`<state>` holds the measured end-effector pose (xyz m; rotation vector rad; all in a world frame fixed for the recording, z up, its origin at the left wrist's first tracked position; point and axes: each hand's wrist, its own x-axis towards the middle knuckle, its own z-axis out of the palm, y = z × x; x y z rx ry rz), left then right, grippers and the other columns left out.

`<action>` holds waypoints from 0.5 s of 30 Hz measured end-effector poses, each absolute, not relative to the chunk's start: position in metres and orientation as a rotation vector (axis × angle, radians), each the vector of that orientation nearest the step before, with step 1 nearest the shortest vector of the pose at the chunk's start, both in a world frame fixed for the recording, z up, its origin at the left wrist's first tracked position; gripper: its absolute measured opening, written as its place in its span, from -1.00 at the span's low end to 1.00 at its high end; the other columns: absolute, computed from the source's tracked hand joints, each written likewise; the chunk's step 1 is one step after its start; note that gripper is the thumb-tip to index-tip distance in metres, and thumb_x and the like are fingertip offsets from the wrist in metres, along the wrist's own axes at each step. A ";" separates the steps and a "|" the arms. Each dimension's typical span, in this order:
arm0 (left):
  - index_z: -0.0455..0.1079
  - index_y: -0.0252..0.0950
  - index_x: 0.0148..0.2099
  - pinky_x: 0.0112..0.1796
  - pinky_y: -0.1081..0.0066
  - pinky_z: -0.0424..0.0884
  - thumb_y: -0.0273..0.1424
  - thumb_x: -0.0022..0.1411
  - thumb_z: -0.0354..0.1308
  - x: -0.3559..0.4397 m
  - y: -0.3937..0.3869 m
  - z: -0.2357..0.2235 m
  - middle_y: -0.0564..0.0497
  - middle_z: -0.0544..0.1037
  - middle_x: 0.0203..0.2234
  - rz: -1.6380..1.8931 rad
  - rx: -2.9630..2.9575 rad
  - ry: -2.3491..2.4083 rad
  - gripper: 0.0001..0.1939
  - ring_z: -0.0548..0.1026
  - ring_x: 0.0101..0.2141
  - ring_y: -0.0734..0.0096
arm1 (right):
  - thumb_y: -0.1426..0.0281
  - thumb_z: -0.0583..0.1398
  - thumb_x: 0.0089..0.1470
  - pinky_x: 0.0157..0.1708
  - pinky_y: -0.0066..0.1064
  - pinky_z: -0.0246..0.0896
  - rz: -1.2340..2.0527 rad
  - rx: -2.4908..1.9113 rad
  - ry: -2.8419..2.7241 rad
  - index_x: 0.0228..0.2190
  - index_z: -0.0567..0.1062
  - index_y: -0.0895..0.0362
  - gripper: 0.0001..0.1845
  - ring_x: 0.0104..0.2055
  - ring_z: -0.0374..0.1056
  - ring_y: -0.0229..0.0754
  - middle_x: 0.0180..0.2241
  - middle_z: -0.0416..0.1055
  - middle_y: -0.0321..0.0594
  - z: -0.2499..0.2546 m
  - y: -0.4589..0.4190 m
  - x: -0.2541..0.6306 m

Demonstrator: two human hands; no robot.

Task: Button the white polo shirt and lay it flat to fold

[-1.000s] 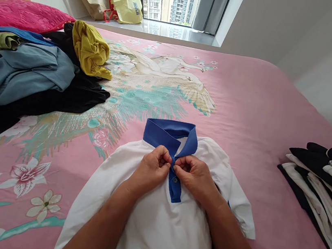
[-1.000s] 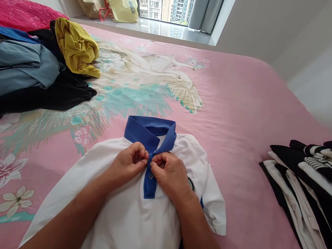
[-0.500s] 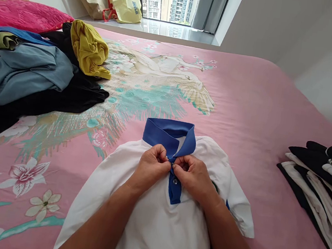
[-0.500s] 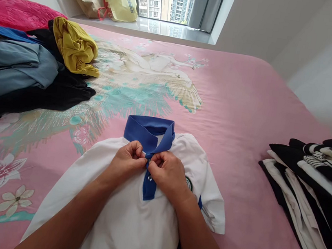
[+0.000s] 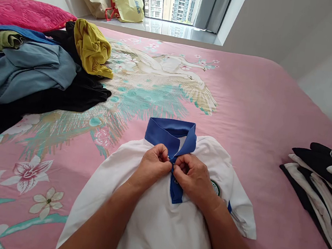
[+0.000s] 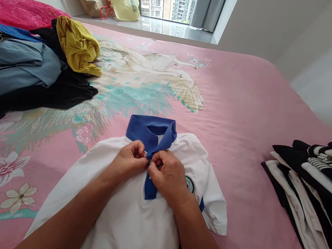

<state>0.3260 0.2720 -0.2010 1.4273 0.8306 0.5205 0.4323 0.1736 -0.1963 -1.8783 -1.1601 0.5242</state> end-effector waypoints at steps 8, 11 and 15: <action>0.14 -0.25 -0.48 -0.44 0.51 0.18 -0.57 -0.04 0.00 0.323 0.264 -0.194 0.16 0.25 -0.57 0.570 1.891 0.806 -0.87 0.22 -0.50 0.54 | 0.34 0.16 -0.12 -0.62 -0.52 0.06 0.975 -1.780 -0.830 -0.54 0.40 0.15 -0.88 -0.60 0.17 -0.35 -0.62 0.31 -0.37 -0.202 0.181 0.445; 0.16 -0.24 -0.45 -0.40 0.50 0.21 -0.57 0.02 -0.01 0.320 0.264 -0.193 0.13 0.27 -0.53 0.569 2.026 0.736 -0.88 0.25 -0.47 0.52 | 0.34 0.17 -0.13 -0.66 -0.53 0.00 1.053 -1.755 -0.803 -0.60 0.35 0.14 -0.85 -0.67 0.10 -0.38 -0.69 0.25 -0.41 -0.199 0.183 0.448; 0.20 -0.23 -0.40 -0.39 0.49 0.23 -0.51 0.08 0.04 0.317 0.266 -0.196 0.13 0.31 -0.51 0.573 2.059 0.722 -0.92 0.28 -0.46 0.51 | 0.28 0.17 -0.09 -0.74 -0.55 -0.10 1.155 -1.715 -0.757 -0.64 0.27 0.12 -0.75 -0.73 0.01 -0.41 -0.75 0.15 -0.44 -0.194 0.183 0.450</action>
